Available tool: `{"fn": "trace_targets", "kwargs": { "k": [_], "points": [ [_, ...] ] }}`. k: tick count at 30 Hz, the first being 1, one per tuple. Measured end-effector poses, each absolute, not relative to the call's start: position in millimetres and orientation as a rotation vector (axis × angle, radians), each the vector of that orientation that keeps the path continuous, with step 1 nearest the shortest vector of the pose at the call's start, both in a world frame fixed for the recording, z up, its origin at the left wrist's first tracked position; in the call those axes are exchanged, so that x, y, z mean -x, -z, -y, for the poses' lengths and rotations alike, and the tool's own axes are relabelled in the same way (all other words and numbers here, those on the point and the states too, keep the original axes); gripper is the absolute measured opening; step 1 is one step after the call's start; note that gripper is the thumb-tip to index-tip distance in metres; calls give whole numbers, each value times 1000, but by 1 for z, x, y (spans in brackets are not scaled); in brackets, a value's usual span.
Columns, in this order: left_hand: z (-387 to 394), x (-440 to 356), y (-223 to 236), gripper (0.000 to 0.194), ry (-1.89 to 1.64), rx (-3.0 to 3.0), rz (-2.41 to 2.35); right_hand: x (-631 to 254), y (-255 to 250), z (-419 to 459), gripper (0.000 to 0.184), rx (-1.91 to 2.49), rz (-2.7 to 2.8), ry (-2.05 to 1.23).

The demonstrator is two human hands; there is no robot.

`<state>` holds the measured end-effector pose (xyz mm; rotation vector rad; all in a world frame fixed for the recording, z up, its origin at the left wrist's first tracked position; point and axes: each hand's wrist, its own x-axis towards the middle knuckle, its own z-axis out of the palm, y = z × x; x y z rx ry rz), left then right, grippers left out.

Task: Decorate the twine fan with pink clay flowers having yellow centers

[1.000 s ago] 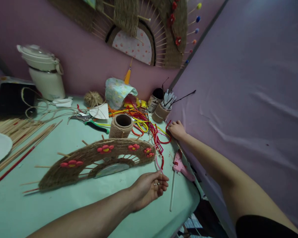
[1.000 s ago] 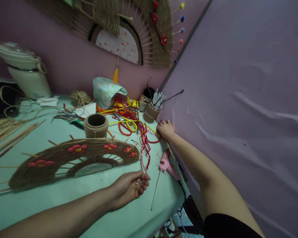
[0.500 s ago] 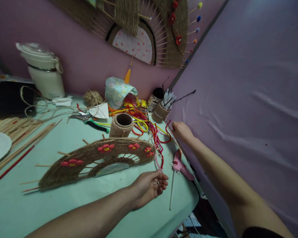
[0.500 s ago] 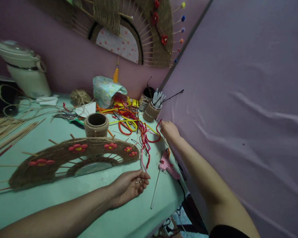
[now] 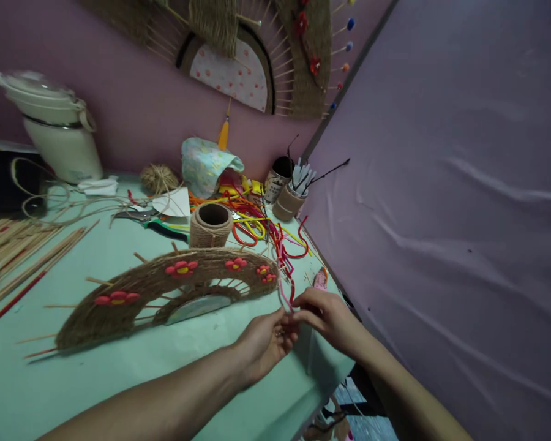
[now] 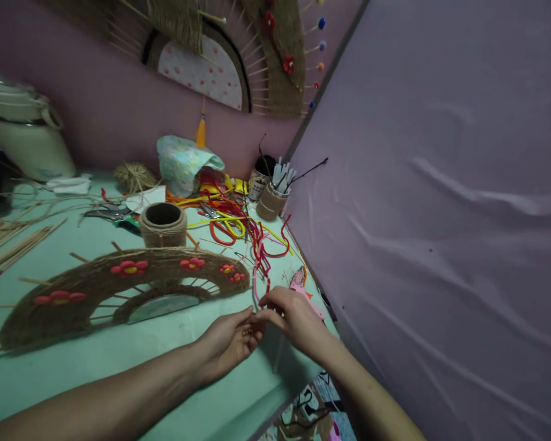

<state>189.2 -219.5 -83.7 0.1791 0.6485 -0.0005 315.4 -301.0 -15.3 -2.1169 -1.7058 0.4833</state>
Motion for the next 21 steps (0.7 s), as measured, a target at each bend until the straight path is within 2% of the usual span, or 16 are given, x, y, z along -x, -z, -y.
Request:
{"fn": "trace_targets", "kwargs": {
  "k": [6, 9, 14, 18, 21],
  "points": [
    [215, -185, 84, 35, 131, -306, -583, -396, -7, 288, 15, 2524, 1548, -52],
    [212, -184, 87, 36, 197, -346, -464, -429, -20, 278, 15, 2624, 1494, 28],
    [213, -183, 94, 32, 226, -390, -350, -455, -7, 242, 16, 2734, 1583, -150],
    [214, -183, 96, 32, 224, -405, -342, -461, 25, 205, 40, 2809, 1689, -341],
    [213, -183, 96, 32, 226, -397, -348, -461, 45, 179, 34, 2838, 1743, -408]
  ]
}}
